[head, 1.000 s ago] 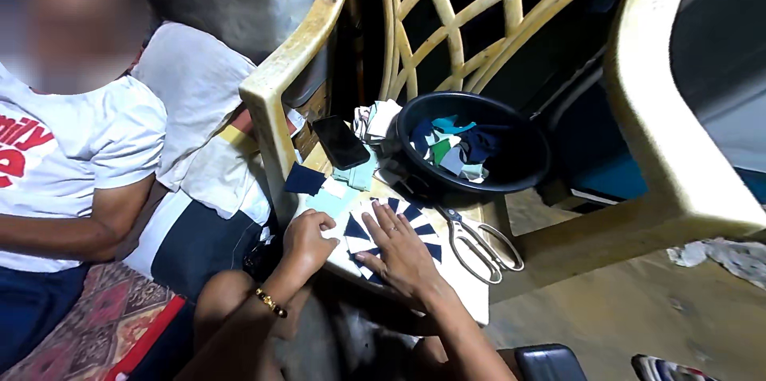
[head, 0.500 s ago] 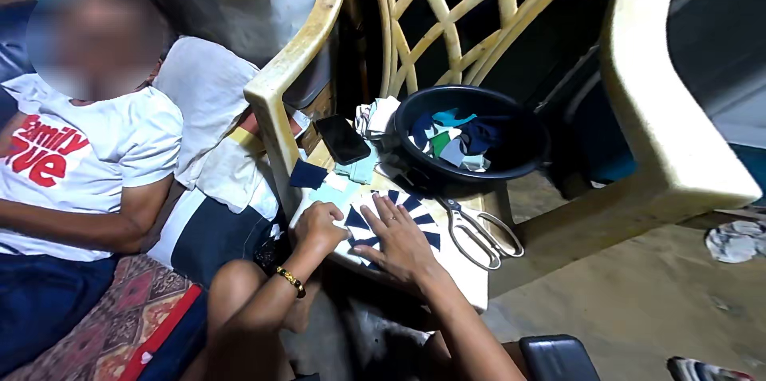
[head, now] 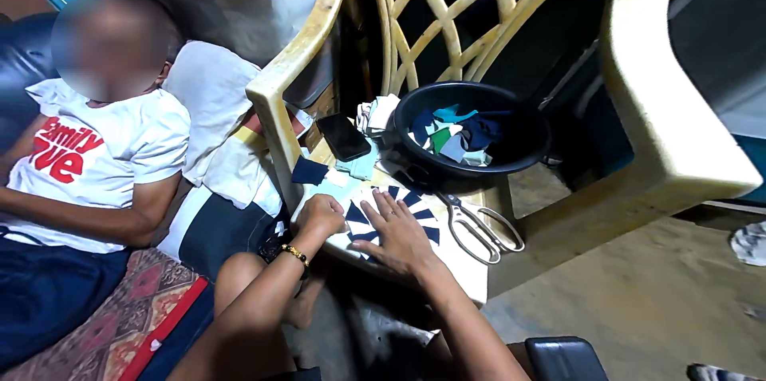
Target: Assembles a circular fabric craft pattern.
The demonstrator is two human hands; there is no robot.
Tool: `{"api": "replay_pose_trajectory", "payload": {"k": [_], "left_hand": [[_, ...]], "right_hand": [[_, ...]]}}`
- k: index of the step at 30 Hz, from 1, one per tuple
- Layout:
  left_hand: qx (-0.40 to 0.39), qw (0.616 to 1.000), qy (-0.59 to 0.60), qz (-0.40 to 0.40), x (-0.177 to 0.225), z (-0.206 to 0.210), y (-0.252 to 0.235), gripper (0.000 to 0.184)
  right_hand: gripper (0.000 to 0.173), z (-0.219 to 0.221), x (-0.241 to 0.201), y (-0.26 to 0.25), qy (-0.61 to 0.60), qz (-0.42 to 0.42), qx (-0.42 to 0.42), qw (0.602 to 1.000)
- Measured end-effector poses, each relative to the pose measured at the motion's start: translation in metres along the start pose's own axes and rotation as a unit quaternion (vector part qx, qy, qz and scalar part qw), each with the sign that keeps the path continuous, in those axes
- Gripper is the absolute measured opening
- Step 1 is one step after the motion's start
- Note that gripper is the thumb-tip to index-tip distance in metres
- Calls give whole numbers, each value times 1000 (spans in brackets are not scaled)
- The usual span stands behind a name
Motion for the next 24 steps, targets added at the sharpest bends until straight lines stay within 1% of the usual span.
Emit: {"api": "replay_pose_trajectory", "payload": {"k": [6,9,11,13,15,18,20,22,24], "left_hand": [[1,1000,-19,-5,3,2,3,31],[11,999,-29,10,3,4,4,26],[18,999,-16,39,3,5,6,25],[23,996,33,79,3,7,9,24],[2,989,118,92,2,15,12,24],[-44,956,287,44,-1,32,18,23],[-42,930,364,4,-6,38,19,27],[-43,910,412,-19,-10,41,18,35],[-47,901,430,-21,-13,43,14,47]], "right_hand": [[101,0,-1,0,0,1,-11,1000],[92,-1,-1,0,-11,2,-11,1000],[88,-1,-1,0,-11,5,-15,1000],[85,-1,-1,-1,-13,5,-17,1000],[80,-1,-2,-1,-15,4,-15,1000],[73,-1,-1,0,-15,3,-5,1000],[70,-1,-1,0,-15,7,-16,1000],[71,-2,-2,0,-13,6,-19,1000],[76,-1,-1,0,-10,4,-21,1000]]}}
Point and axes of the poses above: each hand's wrist, its own y-axis away from the middle knuckle, its own z-axis out of the palm, x = y × z, the point moved 8 cm from there along -y, towards the middle knuckle, and after that the axes turned 7 degrees about -x, right-handed, at the moved point
